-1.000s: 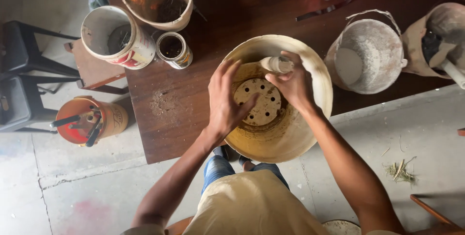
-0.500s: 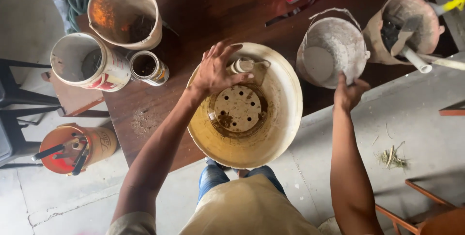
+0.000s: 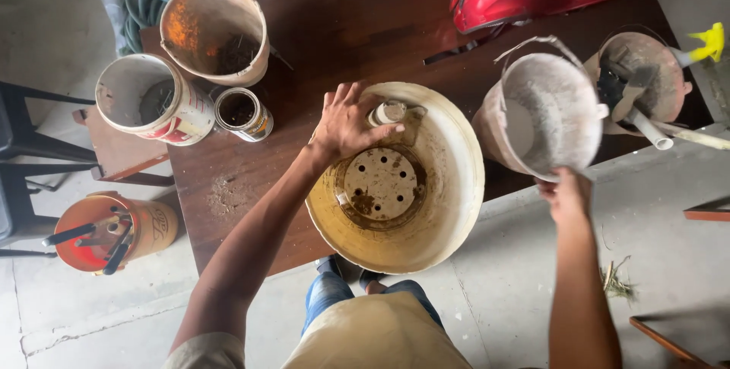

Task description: Sorting and organizing various metal parts, scrap, and tools from buckets on a workshop table.

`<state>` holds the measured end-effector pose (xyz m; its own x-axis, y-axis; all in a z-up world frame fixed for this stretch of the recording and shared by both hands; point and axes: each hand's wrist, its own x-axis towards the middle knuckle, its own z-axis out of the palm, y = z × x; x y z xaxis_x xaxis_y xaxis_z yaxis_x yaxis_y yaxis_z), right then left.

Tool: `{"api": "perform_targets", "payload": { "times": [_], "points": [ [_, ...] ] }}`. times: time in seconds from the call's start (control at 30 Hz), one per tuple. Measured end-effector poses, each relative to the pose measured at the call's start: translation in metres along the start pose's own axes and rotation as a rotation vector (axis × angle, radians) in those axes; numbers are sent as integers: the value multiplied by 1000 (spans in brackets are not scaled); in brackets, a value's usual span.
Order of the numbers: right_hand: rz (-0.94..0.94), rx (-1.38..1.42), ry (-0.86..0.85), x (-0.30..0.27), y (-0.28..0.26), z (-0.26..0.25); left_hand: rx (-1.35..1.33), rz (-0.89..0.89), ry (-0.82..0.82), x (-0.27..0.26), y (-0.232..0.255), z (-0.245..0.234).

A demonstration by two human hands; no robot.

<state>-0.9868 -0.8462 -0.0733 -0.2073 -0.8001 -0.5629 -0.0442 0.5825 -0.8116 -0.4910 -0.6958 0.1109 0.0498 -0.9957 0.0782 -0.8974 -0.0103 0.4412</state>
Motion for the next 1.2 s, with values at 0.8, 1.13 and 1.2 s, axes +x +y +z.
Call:
{"api": "perform_targets", "payload": {
  "times": [0.8, 1.13, 1.2],
  "points": [
    [-353, -1079, -876, -214, -207, 72, -66, -124, -455, 30, -4, -15],
    [-328, -1212, -1069, -201, -184, 164, -77, -140, -457, 31, -4, -18],
    [-261, -1327, -1008, -202, -181, 177, -89, -163, -466, 32, -2, -18]
  ]
}}
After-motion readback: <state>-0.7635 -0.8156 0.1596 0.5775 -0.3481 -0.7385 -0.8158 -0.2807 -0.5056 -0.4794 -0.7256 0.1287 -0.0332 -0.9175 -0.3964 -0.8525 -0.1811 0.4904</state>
